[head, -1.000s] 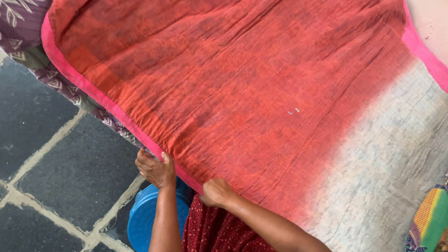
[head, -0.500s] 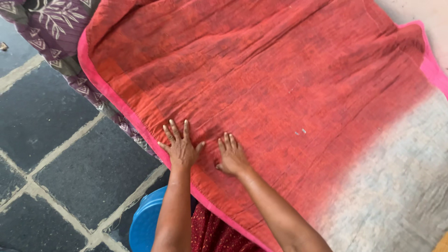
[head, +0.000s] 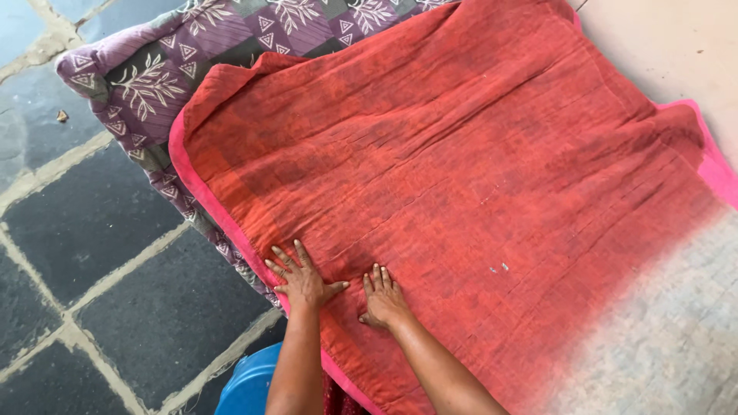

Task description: The person folds a large red and pink cloth laid out on a tiled floor. They smooth the fabric with their hands, fold one side over, and then fold the cloth in half lengthwise.

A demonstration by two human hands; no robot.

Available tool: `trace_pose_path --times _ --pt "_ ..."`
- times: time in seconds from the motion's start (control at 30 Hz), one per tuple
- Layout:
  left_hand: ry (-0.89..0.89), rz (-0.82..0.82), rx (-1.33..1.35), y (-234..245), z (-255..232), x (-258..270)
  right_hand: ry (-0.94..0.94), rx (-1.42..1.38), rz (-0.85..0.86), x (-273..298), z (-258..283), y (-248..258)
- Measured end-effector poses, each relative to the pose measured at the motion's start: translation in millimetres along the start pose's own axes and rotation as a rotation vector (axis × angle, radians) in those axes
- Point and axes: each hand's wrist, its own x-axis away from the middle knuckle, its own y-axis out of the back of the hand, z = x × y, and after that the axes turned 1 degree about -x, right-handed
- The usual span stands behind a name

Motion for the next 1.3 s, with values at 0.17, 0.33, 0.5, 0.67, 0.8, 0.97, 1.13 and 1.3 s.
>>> trace_pose_path --times 0.17,0.33,0.5,0.67,0.8,0.97,1.13,1.3 --pt "0.064 0.130 -0.108 7 -8 -8 0.003 0.000 0.053 -6 -3 1" --pt "0.139 0.240 -0.246 20 -23 -11 0.014 0.010 0.085 -7 -6 4" --pt "0.170 0.304 -0.304 27 -30 -12 0.010 -0.003 0.132 -7 -7 8" --pt "0.195 0.404 -0.445 36 -41 -18 0.049 -0.061 0.185 -17 -14 17" --pt "0.145 0.531 -0.673 28 -44 -48 -0.060 -0.209 0.103 -31 -8 54" --pt "-0.345 0.194 -0.435 12 -36 -132 -0.199 -0.360 -0.410 -74 3 91" --pt "-0.760 -0.350 -0.175 51 -57 -170 -0.046 -0.174 -0.792 -127 0 108" --pt "-0.779 -0.299 -0.276 83 -67 -196 -0.110 -0.226 -0.728 -160 10 128"
